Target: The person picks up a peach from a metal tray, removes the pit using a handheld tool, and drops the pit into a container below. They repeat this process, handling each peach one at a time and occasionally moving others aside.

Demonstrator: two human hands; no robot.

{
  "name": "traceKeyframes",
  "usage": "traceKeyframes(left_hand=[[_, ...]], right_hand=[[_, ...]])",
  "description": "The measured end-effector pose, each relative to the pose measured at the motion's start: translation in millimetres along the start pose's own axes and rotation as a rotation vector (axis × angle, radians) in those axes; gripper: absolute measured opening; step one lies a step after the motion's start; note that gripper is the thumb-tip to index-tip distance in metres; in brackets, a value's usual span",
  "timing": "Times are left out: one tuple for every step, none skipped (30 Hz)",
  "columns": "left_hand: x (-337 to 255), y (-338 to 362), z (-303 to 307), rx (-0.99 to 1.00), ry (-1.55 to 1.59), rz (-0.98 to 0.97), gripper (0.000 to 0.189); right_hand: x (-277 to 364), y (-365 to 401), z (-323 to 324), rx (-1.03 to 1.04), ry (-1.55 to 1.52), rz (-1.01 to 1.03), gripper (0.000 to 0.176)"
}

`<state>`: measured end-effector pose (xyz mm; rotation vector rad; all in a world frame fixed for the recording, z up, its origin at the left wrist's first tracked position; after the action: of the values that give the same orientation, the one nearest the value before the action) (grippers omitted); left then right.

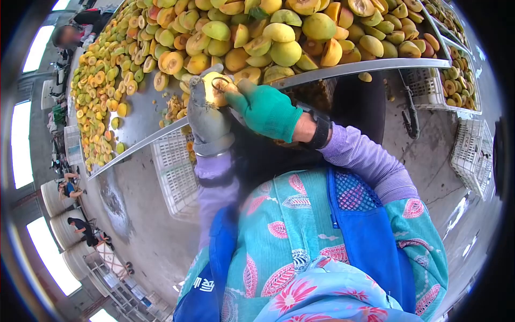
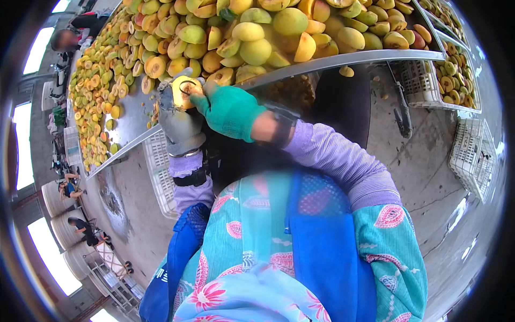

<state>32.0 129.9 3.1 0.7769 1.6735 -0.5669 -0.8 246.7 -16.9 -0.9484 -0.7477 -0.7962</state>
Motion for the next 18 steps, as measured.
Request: traceKeyframes(left_hand=[[6.6, -3.6, 1.6, -0.009, 0.110, 0.096, 0.036], [11.7, -4.9, 2.2, -0.017, 0.220, 0.191, 0.042], [10.6, -4.2, 1.6, -0.039, 0.172, 0.173, 0.045], [7.8, -3.1, -0.5, -0.061, 0.124, 0.154, 0.049], [6.1, -2.3, -2.0, -0.084, 0.077, 0.135, 0.054], [4.7, -2.0, -3.0, -0.099, 0.063, 0.094, 0.051], [3.5, -1.8, -3.8, -0.116, 0.050, 0.052, 0.049], [2.8, -2.0, -3.3, -0.133, 0.035, 0.010, 0.046], [5.8, -6.0, 2.6, -0.129, -0.089, -0.109, 0.044], [9.2, -11.9, 7.1, -0.121, -0.212, -0.227, 0.043], [12.5, -13.5, 8.7, -0.099, -0.271, -0.291, 0.041], [7.4, -12.3, 2.4, -0.080, -0.327, -0.356, 0.039], [-2.8, -7.5, -5.4, -0.046, -0.327, -0.367, 0.037], [-6.0, -7.0, -7.9, -0.025, -0.333, -0.352, 0.036], [-9.3, -6.5, -10.4, -0.004, -0.340, -0.338, 0.035], [-7.0, -12.0, -9.9, 0.006, -0.350, -0.298, 0.035], [-5.9, -14.7, -10.0, 0.016, -0.357, -0.260, 0.035], [-5.6, -14.3, -14.1, 0.017, -0.305, -0.113, 0.034]], right_hand=[[2.5, -0.2, 1.6, 0.002, -0.018, -0.029, 0.037], [5.9, 1.7, 4.4, 0.024, -0.046, -0.092, 0.037], [8.8, 3.5, 6.3, 0.045, -0.075, -0.154, 0.037], [10.1, 5.6, 6.2, 0.035, -0.086, -0.166, 0.037], [11.3, 7.2, 5.6, 0.025, -0.098, -0.177, 0.038], [11.5, 7.9, 5.1, 0.015, -0.110, -0.188, 0.038], [10.5, 8.3, 3.8, 0.028, -0.129, -0.211, 0.038], [9.4, 9.2, 2.1, 0.042, -0.149, -0.235, 0.038], [8.7, 11.4, -0.1, 0.056, -0.170, -0.263, 0.038], [7.8, 15.1, -4.3, 0.034, -0.204, -0.289, 0.038], [5.2, 19.1, -10.3, 0.014, -0.233, -0.311, 0.038], [3.9, 21.3, -12.4, -0.007, -0.262, -0.334, 0.039], [1.8, 23.3, -13.2, -0.004, -0.297, -0.368, 0.039], [1.2, 25.3, -14.2, 0.002, -0.334, -0.402, 0.039], [1.2, 27.5, -16.1, 0.008, -0.375, -0.439, 0.039], [2.7, 23.7, -14.4, -0.085, -0.376, -0.355, 0.041], [0.4, 25.2, -17.1, -0.009, -0.458, -0.481, 0.042], [6.1, 19.7, -11.2, 0.065, -0.537, -0.604, 0.042]])
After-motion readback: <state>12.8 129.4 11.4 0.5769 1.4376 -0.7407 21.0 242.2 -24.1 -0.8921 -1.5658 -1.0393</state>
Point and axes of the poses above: each hand's wrist, its own y-axis away from the middle knuckle, its own z-axis out of the back of the hand, x = y × z, the point moved 4 cm from there along -y, towards the middle knuckle, and after that the axes turned 14 degrees about -x, right-handed, at the moved point
